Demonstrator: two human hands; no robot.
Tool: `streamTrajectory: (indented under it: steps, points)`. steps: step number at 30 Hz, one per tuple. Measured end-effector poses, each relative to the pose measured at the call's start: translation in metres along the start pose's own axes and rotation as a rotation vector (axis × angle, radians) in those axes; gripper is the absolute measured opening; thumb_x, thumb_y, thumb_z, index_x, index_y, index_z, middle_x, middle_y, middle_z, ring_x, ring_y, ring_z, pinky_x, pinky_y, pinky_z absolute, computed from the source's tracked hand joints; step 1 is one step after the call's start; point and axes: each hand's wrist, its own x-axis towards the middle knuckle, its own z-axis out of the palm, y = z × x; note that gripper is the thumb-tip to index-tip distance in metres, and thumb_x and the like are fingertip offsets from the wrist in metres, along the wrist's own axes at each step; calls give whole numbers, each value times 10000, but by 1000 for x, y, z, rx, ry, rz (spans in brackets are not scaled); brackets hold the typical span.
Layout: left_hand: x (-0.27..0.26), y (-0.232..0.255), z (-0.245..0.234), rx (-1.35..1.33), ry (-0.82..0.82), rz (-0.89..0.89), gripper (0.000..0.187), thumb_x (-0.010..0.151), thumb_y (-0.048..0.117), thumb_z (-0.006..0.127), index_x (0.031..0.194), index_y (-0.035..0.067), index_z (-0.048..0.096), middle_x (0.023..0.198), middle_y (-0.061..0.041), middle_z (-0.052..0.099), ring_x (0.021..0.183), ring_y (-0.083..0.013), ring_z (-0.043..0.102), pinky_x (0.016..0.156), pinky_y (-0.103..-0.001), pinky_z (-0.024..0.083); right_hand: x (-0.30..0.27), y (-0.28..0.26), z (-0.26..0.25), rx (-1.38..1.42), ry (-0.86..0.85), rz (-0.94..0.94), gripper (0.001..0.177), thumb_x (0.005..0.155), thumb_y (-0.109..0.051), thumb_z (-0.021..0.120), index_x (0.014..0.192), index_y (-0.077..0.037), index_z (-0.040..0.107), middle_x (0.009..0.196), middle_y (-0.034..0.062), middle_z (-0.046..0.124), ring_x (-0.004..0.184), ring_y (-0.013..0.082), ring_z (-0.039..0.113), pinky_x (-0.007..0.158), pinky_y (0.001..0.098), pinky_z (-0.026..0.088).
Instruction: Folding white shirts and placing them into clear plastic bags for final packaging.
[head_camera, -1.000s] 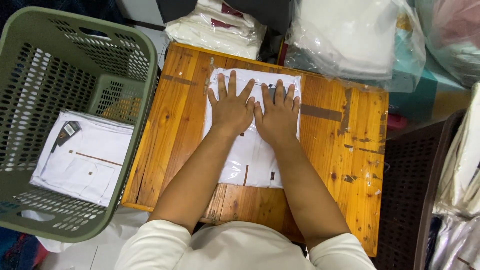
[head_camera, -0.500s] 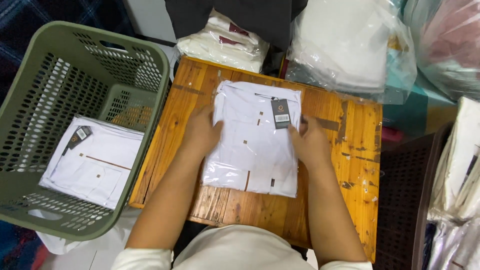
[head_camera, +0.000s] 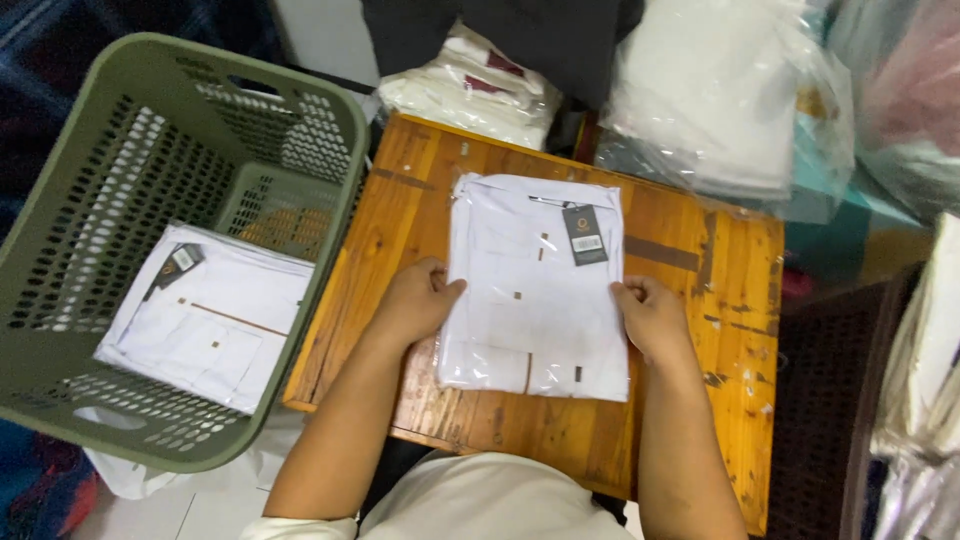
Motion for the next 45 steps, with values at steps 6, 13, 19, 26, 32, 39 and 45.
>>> streamTrajectory:
  steps: [6,13,19,26,32,39,45]
  points:
    - [0,-23,2,-102,100,116,451,905,261,683,1256,-20,651,1060,-245,746,1070,-430,704,893,-510,565,-15,-33,10,-12,-134,-152,656,926,-264,710,1437,86,496,1275,341,625,1193,464,618,938,558,517]
    - [-56,-42,-79,-241,412,116,319,877,348,656,1091,112,639,939,-45,716,869,-236,680,766,-380,501,-23,-160,54,70,-396,-436,426,925,-99,628,1344,-81,555,1223,82,664,1003,169,605,869,323,487]
    - [-86,-108,-156,-276,692,-91,345,892,321,627,1162,107,606,1051,-118,730,922,-292,690,826,-418,513,-71,-288,159,-114,-523,-773,608,815,-150,548,1420,-102,563,1247,66,645,1090,176,564,934,331,424]
    - [-95,-205,-198,-198,790,-408,663,945,389,626,1351,-118,490,1239,-324,611,1230,-435,609,994,-549,520,-99,-326,327,-198,-695,-969,745,905,-275,721,1550,-46,428,1527,229,484,1457,404,385,1209,580,208]
    - [-67,-274,-190,-213,659,-585,641,911,220,584,1361,-215,448,1211,-358,610,1209,-456,607,976,-543,529,-74,-297,445,-496,-842,-997,814,874,-368,724,1594,-152,411,1570,123,475,1464,410,337,1194,612,218]
    - [-106,-178,-210,-147,412,-740,943,874,-75,563,1535,-181,-101,1208,-396,629,1173,-458,650,1013,-505,511,-77,-272,439,-756,-955,-882,913,805,-404,717,1612,-150,375,1604,102,439,1492,395,323,1208,574,209]
    - [-70,-239,-182,41,257,-747,917,837,73,633,1522,-205,91,1173,-383,649,1169,-456,645,956,-558,545,-77,-273,441,-1012,-938,-910,923,860,-420,626,1616,-18,281,1582,238,421,1474,439,347,1204,548,280]
